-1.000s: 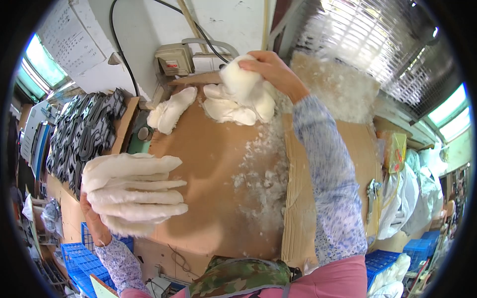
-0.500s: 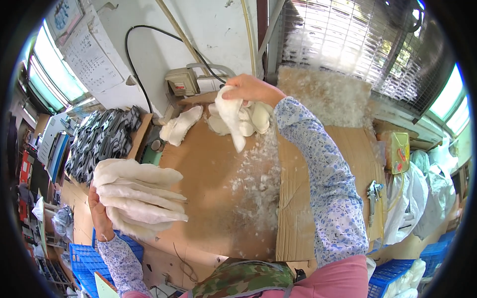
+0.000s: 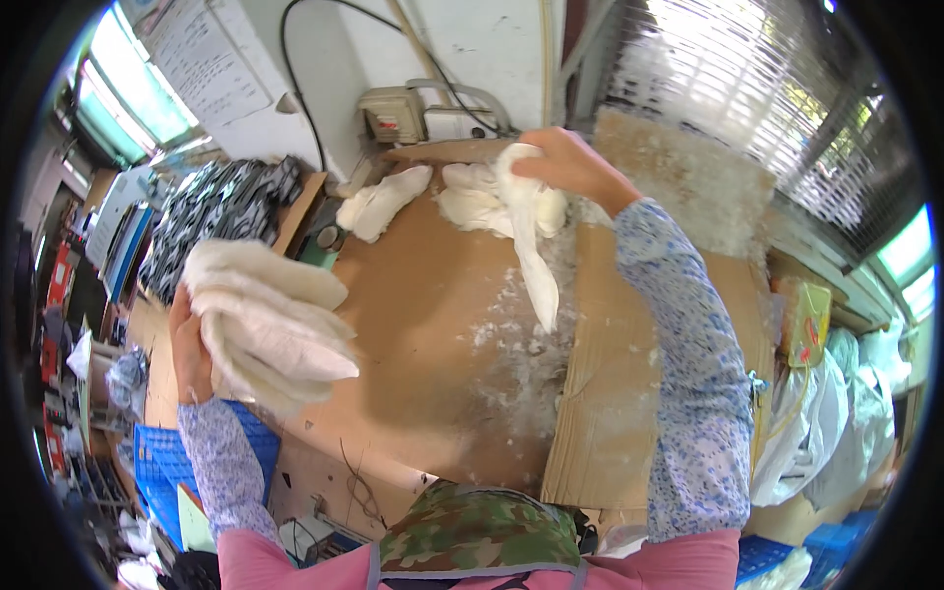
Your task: Preparing and trimming furry shoe insoles using a pneumatic tool and scissors at a factory workstation.
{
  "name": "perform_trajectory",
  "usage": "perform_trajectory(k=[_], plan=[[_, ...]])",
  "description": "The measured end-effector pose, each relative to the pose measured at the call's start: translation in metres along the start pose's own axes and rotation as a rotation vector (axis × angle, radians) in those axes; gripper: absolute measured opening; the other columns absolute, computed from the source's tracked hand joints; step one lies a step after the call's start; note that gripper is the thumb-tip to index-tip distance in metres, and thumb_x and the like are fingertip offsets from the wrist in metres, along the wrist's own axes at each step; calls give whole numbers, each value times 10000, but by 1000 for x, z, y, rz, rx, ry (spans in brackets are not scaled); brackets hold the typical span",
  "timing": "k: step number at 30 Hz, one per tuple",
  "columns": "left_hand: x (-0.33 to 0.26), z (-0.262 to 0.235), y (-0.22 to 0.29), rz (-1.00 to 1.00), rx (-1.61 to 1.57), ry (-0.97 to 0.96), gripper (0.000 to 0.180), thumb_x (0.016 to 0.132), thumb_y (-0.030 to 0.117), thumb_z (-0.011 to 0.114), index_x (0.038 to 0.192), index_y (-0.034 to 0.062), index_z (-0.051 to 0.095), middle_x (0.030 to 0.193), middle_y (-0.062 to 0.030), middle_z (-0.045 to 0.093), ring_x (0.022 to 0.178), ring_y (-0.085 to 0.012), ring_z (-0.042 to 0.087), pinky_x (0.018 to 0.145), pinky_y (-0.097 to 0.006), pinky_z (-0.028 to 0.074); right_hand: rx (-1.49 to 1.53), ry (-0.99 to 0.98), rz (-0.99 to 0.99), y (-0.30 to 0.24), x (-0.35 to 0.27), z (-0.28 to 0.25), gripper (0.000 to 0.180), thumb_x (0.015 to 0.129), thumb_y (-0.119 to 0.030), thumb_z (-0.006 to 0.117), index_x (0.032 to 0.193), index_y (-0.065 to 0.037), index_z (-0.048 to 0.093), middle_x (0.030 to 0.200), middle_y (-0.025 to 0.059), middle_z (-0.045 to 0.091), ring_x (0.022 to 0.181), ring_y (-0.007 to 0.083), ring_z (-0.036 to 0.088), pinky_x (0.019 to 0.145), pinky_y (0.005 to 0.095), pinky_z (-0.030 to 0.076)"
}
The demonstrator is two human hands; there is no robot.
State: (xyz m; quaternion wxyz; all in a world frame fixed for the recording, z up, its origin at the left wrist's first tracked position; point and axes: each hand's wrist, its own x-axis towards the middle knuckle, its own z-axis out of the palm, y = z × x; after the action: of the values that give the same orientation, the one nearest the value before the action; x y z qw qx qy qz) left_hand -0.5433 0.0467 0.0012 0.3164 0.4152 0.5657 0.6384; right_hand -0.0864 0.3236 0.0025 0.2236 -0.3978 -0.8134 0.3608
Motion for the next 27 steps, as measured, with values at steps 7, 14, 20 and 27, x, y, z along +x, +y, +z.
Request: perform_trajectory(k=[7, 14, 20, 27], plan=[[70, 76, -21, 291, 310, -15, 419, 813, -73, 516, 1229, -29, 513, 1143, -114, 602, 1050, -177, 577, 894, -277, 462, 74, -20, 23, -1, -32, 16, 301, 716, -143, 694, 956, 27, 632, 803, 67, 631, 741, 130, 585, 662, 273, 457], [84, 204, -176, 732, 633, -246, 516, 705, -119, 446, 1204, -7, 515, 992, -225, 541, 933, -423, 514, 827, -473, 437, 207, 59, 158, 31, -64, 22, 250, 726, -53, 641, 957, 42, 631, 769, 36, 630, 729, 91, 558, 657, 265, 446], [39, 261, -293, 707, 726, -621, 507, 748, -13, 495, 1247, 69, 540, 1042, -159, 547, 966, -348, 508, 838, -434, 400, -19, 107, 123, 18, -87, 13, 202, 713, 24, 573, 900, -2, 646, 798, 50, 637, 740, 170, 578, 688, 301, 462], [52, 246, -287, 618, 574, -629, 425, 823, 83, 485, 1238, 97, 576, 1248, -133, 532, 1085, -309, 496, 945, -414, 348, -412, 59, -251, -22, -120, 20, 253, 599, 143, 503, 717, -59, 597, 903, 52, 588, 887, 272, 547, 787, 356, 445]])
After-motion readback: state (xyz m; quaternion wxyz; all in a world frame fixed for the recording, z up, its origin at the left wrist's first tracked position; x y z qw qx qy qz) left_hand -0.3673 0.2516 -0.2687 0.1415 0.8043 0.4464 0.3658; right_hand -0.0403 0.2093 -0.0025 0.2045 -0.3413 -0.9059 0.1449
